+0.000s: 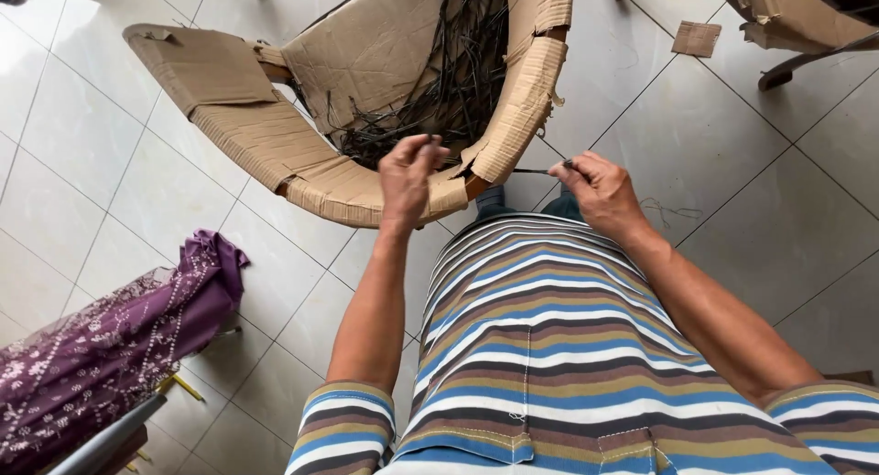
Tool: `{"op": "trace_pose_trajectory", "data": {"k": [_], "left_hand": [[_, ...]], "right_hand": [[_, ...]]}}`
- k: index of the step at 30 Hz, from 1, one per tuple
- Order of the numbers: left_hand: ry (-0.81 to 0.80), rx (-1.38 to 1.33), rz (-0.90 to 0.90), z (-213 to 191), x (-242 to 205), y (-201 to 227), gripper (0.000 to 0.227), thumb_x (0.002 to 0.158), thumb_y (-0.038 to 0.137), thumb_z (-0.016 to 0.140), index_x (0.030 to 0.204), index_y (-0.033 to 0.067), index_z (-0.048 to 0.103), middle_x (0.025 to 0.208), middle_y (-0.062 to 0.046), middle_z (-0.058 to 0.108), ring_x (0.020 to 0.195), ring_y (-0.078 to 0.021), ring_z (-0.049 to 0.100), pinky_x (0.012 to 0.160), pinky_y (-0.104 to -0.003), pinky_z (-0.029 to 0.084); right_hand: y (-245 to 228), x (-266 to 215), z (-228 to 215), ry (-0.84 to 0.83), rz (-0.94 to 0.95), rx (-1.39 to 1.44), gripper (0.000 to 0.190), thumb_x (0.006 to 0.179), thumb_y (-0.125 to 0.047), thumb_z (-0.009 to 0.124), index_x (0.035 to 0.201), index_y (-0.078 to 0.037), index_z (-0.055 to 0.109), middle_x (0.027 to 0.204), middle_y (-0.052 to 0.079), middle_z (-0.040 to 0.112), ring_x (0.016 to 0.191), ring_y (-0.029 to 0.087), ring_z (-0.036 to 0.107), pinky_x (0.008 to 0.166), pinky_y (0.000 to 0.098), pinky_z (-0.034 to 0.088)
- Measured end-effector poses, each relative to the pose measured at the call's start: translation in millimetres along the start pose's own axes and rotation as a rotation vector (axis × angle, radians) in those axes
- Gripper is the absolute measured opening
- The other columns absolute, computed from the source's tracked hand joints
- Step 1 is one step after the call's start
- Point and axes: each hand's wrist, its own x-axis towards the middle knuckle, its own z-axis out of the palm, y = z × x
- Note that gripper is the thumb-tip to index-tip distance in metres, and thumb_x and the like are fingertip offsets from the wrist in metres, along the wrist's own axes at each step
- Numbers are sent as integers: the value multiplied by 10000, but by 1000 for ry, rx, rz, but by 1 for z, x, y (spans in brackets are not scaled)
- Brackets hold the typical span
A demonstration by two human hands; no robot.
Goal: Weaving and securing black plastic strips onto a chair frame covered in cardboard
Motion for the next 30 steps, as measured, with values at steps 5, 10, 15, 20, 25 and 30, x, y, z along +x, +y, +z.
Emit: {"op": "trace_pose_trajectory", "data": {"k": [5, 10, 15, 20, 25, 30], "left_hand": [[-177, 72, 5, 37, 16, -16, 109, 929, 240, 802, 1020, 181, 805, 704, -83, 757, 484, -104, 680, 460, -209, 565], [-324, 139, 7, 55, 15, -23, 130, 933, 103, 712, 1029, 100, 798, 629, -103, 723, 500, -135, 689, 435, -266, 562], [-457, 270, 62, 50, 15, -42, 194, 923, 109, 637, 829, 171, 795, 566, -41, 689, 540, -149, 684, 541, -323, 568], [-526, 267, 25, 54, 23, -79, 172, 882, 175, 643, 737, 192, 734, 556, 27, 671, 579, -87, 661, 643, -289, 545], [-485, 233, -64, 57, 6, -13, 268, 980, 270, 618, 767, 192, 759, 521, -8, 637, 549, -118, 653, 560, -282, 544], [-476, 216, -137, 60, 18, -46, 300, 976, 307, 659, 725, 172, 754, 523, -5, 652, 553, -97, 662, 527, -233, 536]], "right_hand": [[-37, 22, 35, -21, -325, -24, 85, 1030, -88, 695, 993, -94, 772, 783, 68, 650, 716, 212, 651, 687, 317, 501], [-47, 42, 63, -2, -395, -19, 66, 1009, -90, 711, 994, -100, 774, 816, 68, 674, 791, 284, 703, 702, 337, 542], [-66, 46, 70, 0, -368, -50, 94, 1031, -120, 685, 985, -70, 750, 804, 134, 670, 842, 375, 706, 727, 417, 562], [-67, 45, 65, 27, -388, -176, 94, 1028, -146, 712, 982, -71, 745, 877, 144, 657, 889, 387, 690, 763, 448, 554], [-76, 44, 52, 5, -460, -336, 143, 1047, -205, 675, 1120, -87, 711, 1067, 160, 644, 1007, 420, 654, 870, 520, 542], [-22, 49, 55, 1, -394, -354, 133, 1074, -190, 626, 1083, -103, 726, 950, 132, 654, 950, 424, 679, 810, 506, 563]]}}
